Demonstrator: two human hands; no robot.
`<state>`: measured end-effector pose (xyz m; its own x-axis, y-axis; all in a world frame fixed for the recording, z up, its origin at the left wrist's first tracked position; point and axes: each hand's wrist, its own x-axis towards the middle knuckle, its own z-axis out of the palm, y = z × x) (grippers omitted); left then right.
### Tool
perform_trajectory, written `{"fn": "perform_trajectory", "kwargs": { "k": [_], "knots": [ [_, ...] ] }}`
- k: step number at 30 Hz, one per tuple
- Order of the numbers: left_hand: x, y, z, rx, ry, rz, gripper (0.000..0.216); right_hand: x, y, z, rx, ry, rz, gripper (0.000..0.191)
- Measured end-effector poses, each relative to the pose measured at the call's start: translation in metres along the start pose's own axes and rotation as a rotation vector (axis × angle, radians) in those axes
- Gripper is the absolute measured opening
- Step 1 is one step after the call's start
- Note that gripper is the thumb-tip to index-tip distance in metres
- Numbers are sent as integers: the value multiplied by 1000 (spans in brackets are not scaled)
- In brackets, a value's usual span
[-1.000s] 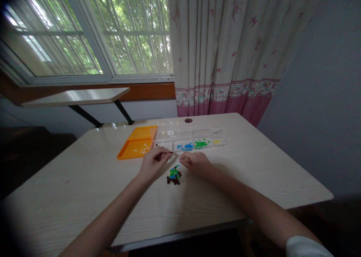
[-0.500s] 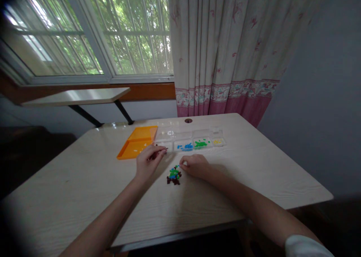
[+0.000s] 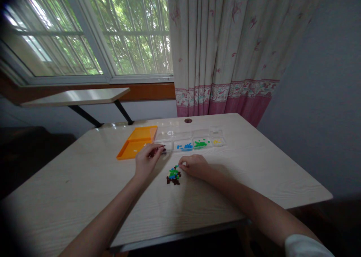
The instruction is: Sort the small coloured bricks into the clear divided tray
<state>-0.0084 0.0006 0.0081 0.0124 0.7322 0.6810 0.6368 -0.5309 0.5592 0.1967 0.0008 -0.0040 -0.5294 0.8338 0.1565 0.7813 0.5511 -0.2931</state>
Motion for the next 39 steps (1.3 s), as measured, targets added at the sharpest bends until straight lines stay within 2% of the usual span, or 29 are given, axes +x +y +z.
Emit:
{"fn": "perform_trajectory", "kwargs": {
  "k": [7, 13, 15, 19, 22, 30, 39],
  "knots": [
    [4, -29, 0, 271, 10, -211, 18, -1, -1, 1, -17, 6, -6, 16],
    [4, -31, -1, 278, -32, -215, 20, 0, 0, 5, -28, 45, -24, 17],
    [3, -24, 1, 195, -105, -137, 18, 0, 2, 7, -9, 85, -43, 18],
    [-4, -5, 5, 3, -418, 71, 15, 0, 4, 12, 20, 176, -94, 18],
    [-8, 4, 8, -31, -555, 130, 13, -1, 4, 12, 17, 210, -122, 18],
    [-10, 4, 10, -25, -580, 126, 11, -2, 2, 10, 12, 223, -154, 17],
    [-9, 6, 9, -58, -521, 112, 11, -1, 2, 10, 76, 272, -127, 16]
  ]
}}
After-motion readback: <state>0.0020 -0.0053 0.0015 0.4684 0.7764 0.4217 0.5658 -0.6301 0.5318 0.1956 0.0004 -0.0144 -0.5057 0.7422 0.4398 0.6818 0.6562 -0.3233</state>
